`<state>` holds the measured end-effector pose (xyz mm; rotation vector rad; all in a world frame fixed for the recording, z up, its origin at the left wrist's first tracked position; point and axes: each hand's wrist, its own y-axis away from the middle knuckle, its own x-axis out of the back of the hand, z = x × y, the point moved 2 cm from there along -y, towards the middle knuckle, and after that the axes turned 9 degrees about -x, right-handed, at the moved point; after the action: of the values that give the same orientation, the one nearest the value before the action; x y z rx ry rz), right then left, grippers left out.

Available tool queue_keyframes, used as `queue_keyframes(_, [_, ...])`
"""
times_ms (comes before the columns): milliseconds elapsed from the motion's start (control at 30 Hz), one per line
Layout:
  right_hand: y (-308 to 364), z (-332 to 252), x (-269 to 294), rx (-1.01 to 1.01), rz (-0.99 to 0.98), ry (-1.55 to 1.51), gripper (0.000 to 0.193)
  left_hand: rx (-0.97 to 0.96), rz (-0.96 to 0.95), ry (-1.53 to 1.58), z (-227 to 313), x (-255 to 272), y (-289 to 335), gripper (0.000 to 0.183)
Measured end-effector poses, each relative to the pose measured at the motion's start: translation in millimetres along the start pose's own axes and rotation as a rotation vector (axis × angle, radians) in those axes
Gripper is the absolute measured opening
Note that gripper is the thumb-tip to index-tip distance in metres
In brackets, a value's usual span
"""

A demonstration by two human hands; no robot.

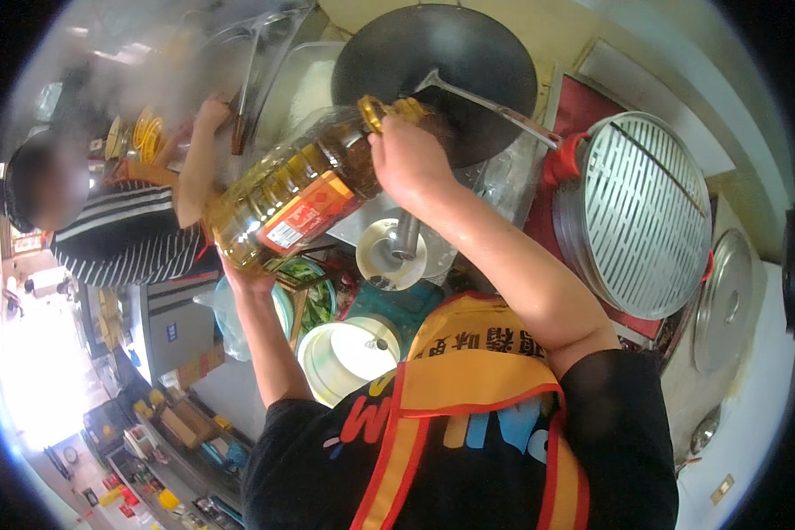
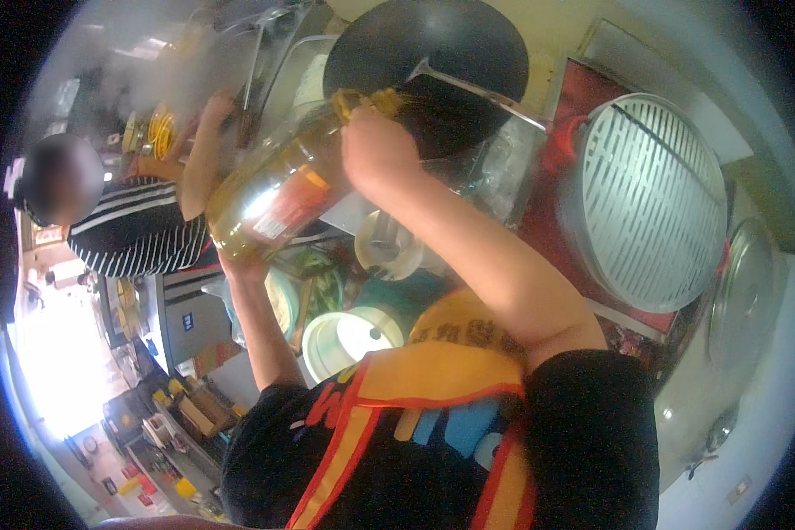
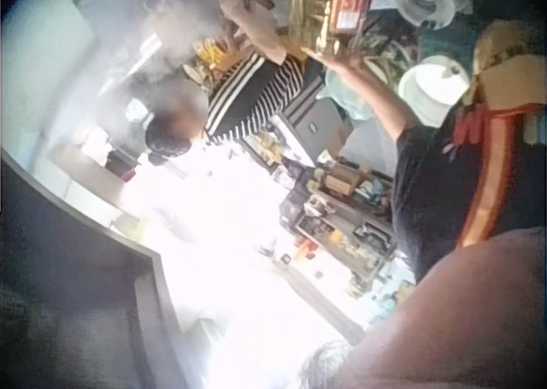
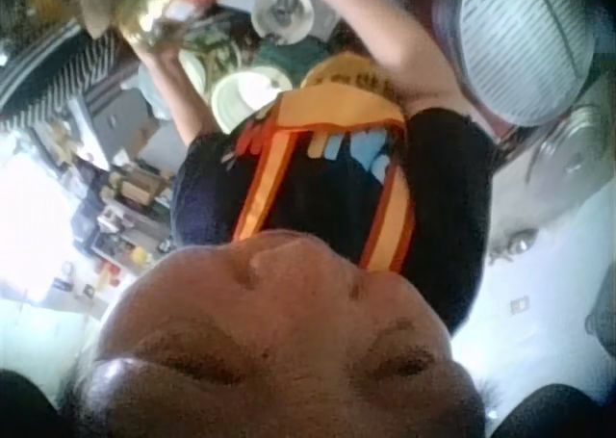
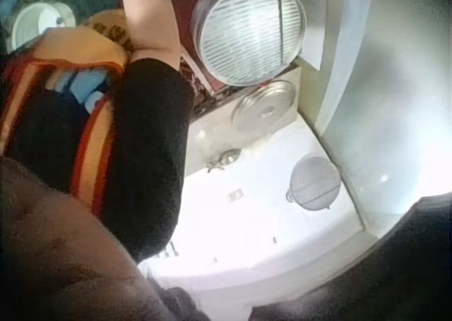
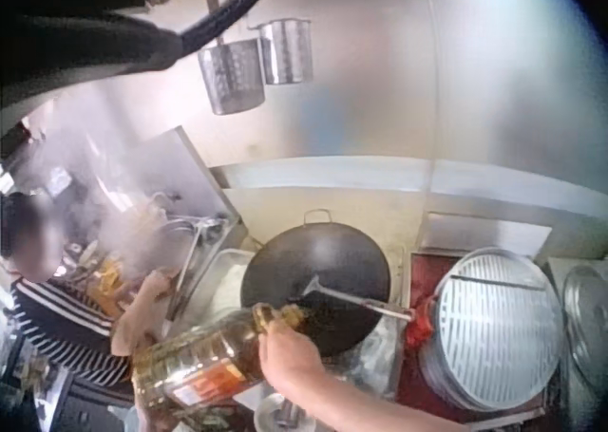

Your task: The person pours oil into a wok, adds chopped garlic, then adds leafy green vegetables and stirs them with a spatula. They season the vegetables with salt and continue stir-frying until the greens are wilted.

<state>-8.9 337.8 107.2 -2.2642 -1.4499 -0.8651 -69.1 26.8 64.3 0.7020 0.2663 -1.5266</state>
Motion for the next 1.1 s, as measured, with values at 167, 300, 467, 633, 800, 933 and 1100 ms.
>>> queue_keyframes(167, [3,-27,7,0.082,-0.012,-0.031,0.022,0.052,-0.048,-0.007,-22,20,2,0.069])
queue_keyframes(300, [9,-49,21,0.173,0.024,-0.074,0.018,0.131,-0.053,0.131,-45,13,21,0.077])
queue_keyframes(467, [25,-60,26,0.272,0.091,-0.094,0.017,0.109,0.138,-0.04,-61,-24,49,0.085])
queue_keyframes(633, [57,-89,43,0.403,-0.056,-0.128,0.02,0.17,-0.041,0.397,-65,-14,74,0.082])
queue_keyframes(800, [109,-119,74,0.483,-0.155,-0.427,0.015,-0.084,0.077,0.249,-60,-44,137,0.068])
queue_keyframes(933, [165,-128,100,0.665,0.007,-0.716,0.012,-0.13,0.156,0.232,-64,-60,195,0.069])
queue_keyframes(1100, [219,-112,151,0.627,-0.102,-0.921,0.014,0.011,0.033,0.27,-112,-62,245,0.07])
